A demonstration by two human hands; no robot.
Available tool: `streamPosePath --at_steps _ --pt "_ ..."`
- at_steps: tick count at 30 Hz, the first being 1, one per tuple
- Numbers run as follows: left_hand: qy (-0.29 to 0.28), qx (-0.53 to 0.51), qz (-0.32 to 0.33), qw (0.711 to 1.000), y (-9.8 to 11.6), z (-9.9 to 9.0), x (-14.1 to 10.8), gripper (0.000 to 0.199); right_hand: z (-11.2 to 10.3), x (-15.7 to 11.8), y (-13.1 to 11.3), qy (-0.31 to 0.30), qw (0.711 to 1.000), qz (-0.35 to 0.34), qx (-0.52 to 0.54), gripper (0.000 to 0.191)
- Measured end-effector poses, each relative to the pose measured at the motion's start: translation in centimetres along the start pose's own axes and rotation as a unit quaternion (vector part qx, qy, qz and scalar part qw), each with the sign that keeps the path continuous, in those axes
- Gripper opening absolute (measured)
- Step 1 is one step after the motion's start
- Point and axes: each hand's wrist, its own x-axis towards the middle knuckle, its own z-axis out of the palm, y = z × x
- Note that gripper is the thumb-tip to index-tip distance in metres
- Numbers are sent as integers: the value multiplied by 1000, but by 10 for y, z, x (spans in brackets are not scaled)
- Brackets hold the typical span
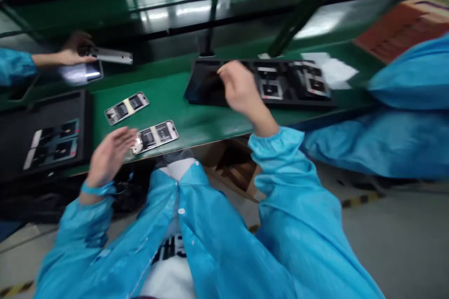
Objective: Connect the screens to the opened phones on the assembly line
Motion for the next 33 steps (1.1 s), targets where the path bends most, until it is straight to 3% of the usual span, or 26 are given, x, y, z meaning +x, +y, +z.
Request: streamPosePath --at_steps 1,3,5,7,14,17,20,22,25,28,33 --pt "-31 -129 -65 989 0 20 8 83 19 -8 -27 -54 994 -77 60 47" --pt "-72 -311 -138 938 -1 51 23 92 49 -25 -74 -162 956 -184 158 51" --pt "-49 -409 -152 898 -5 66 32 84 67 -36 -104 -224 920 -234 219 48" --pt "-23 -450 -142 881 -11 67 34 73 76 -39 -116 -242 906 -238 251 45" --pt "-106 -426 -165 883 -31 53 32 58 78 -21 -101 -233 921 -157 269 56" --pt "-125 -472 -152 860 -30 55 39 64 82 -19 -95 -215 930 -121 274 60" --pt "-147 -514 -162 829 -26 65 48 64 83 -22 -93 -208 913 -119 331 59" --pt "-137 -520 -161 827 -23 70 53 60 81 -25 -92 -212 899 -129 361 52" --pt "-109 -520 -143 835 -22 69 57 52 78 -28 -86 -187 902 -134 366 43" --pt "-75 -501 -124 853 -23 55 55 53 82 -25 -72 -159 918 -118 343 48" --pt "34 -371 -76 925 -41 19 61 49 116 -9 -36 -179 948 -100 242 57"
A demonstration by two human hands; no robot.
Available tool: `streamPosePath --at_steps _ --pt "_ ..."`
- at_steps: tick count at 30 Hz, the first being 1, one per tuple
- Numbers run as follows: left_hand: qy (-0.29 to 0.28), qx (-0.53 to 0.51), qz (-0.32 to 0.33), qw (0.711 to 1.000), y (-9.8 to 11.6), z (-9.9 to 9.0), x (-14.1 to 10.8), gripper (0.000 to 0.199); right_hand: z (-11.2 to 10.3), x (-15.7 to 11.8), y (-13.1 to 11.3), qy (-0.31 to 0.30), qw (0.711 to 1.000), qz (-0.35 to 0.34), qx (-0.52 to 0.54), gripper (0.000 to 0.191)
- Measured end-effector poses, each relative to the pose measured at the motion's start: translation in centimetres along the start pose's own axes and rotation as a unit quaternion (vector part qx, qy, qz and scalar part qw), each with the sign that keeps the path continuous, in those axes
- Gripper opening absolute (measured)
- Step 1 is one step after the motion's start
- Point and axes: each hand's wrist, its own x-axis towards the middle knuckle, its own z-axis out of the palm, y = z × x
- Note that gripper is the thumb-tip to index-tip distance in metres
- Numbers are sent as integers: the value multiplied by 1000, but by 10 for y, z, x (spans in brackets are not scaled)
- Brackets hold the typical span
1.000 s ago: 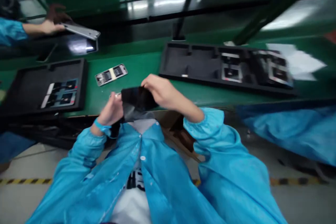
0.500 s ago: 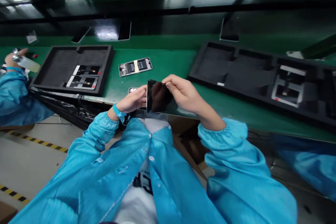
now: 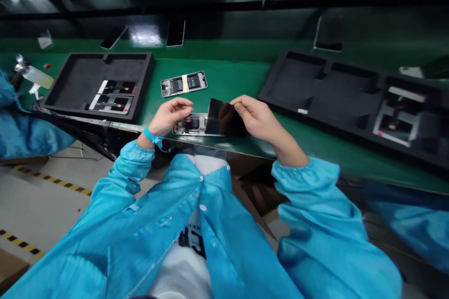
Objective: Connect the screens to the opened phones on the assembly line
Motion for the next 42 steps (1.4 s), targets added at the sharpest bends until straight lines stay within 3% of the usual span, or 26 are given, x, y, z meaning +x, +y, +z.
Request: streamPosePath --at_steps 4,7,12,15,18,21,23,26,28,30,34,42 --pt "17 162 4 987 4 -23 22 26 2 14 41 -75 990 -16 -115 39" --pt "-19 232 -22 972 5 -26 30 21 3 16 49 -101 976 -34 -192 37" --pt "-56 214 -36 975 4 -20 27 21 34 9 11 -21 975 -126 -184 38" --pt "-56 197 -31 978 4 -22 23 26 66 10 -14 -35 977 -170 -124 39" --pt "-54 193 -27 979 2 -28 18 32 88 15 -20 -42 981 -160 -101 33" --pt "-45 237 10 971 1 -35 8 31 92 16 -14 -54 980 -169 -90 32" --pt "-31 319 82 944 1 -39 -3 28 87 15 -10 -70 976 -190 -83 31" --pt "-40 466 190 863 0 -47 -22 29 77 13 -7 -88 969 -214 -86 31" --pt "-70 530 218 817 -4 -54 -32 36 73 13 -7 -98 964 -227 -99 31" --pt "-93 562 223 791 -9 -61 -38 46 71 13 -8 -108 958 -238 -115 31" --pt "-105 584 217 775 -17 -68 -40 53 70 12 -10 -114 955 -239 -133 31" --pt "-106 607 201 761 -16 -66 -40 45 66 10 -17 -153 963 -181 -128 34"
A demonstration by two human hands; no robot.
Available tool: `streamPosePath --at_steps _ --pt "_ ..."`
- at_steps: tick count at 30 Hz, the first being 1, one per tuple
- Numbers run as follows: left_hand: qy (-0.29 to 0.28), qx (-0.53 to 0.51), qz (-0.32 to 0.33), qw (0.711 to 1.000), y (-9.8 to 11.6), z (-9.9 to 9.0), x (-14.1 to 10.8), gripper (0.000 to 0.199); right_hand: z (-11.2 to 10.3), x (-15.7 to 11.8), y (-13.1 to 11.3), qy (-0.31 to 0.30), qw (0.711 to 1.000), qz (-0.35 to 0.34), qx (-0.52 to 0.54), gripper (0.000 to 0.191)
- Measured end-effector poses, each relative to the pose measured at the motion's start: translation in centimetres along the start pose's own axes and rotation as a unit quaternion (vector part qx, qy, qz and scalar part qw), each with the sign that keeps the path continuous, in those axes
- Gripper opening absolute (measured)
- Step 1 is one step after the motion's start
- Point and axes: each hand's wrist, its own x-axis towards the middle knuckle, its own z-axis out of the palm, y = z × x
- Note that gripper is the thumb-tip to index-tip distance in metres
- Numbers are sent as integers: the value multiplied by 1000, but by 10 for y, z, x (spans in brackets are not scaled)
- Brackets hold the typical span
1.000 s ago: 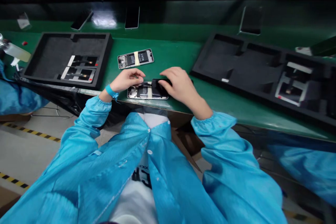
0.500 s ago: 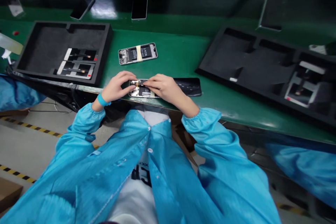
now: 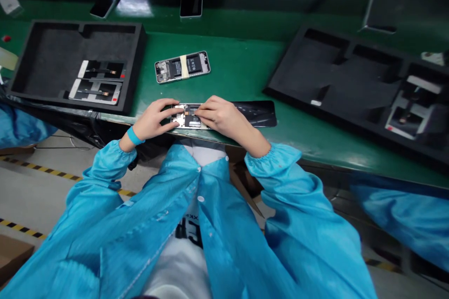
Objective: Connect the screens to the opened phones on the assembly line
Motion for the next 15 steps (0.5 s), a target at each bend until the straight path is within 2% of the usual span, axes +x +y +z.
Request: streamPosePath --at_steps 5,11,15 --pt "-19 47 19 999 2 -3 1 42 1 0 1 2 1000 -8 0 34" --pt "-65 155 66 984 4 -9 5 44 5 -1 3 21 999 -32 -18 33" --pt "-81 179 81 977 5 -12 8 44 6 0 2 21 999 -26 -10 32"
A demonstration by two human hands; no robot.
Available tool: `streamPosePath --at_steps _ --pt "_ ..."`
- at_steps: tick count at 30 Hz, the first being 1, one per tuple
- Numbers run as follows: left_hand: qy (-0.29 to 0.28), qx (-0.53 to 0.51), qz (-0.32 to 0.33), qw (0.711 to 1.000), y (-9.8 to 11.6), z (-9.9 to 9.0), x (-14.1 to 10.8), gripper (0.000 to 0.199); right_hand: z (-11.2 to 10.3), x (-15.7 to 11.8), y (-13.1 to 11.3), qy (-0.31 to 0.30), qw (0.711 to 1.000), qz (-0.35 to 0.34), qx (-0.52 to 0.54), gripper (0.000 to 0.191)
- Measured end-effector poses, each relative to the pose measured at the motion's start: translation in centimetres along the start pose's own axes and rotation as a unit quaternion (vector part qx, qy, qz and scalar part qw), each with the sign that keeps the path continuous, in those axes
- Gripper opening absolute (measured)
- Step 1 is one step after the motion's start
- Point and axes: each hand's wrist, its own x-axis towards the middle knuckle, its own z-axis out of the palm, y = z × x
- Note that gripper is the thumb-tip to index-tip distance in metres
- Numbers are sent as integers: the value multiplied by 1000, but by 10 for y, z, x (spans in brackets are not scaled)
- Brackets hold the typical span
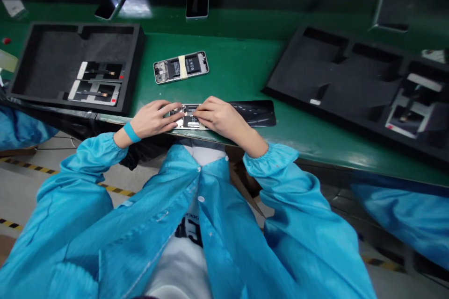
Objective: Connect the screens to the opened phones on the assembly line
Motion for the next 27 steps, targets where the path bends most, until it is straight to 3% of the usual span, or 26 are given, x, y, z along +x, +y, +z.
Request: streamPosePath --at_steps 7,11,14,17,20,23,27 --pt "8 -46 -31 998 -8 3 -3 44 2 3 -1 3 1000 4 -7 36" --pt "84 -102 -48 990 -9 9 -9 59 -3 2 -4 22 999 24 -20 39" --pt "129 -124 -61 982 -1 10 -2 79 -21 -9 1 37 998 54 -24 51" --pt "93 -140 -44 985 9 10 15 91 -46 -32 20 21 995 91 -22 80" --pt "25 -152 -23 988 15 9 33 86 -64 -61 43 -18 991 129 -20 106" --pt "-7 -143 -27 989 19 7 43 79 -68 -83 59 -44 987 154 -16 110" --pt "-3 -131 -36 991 20 6 46 80 -65 -92 61 -41 987 158 -6 103"
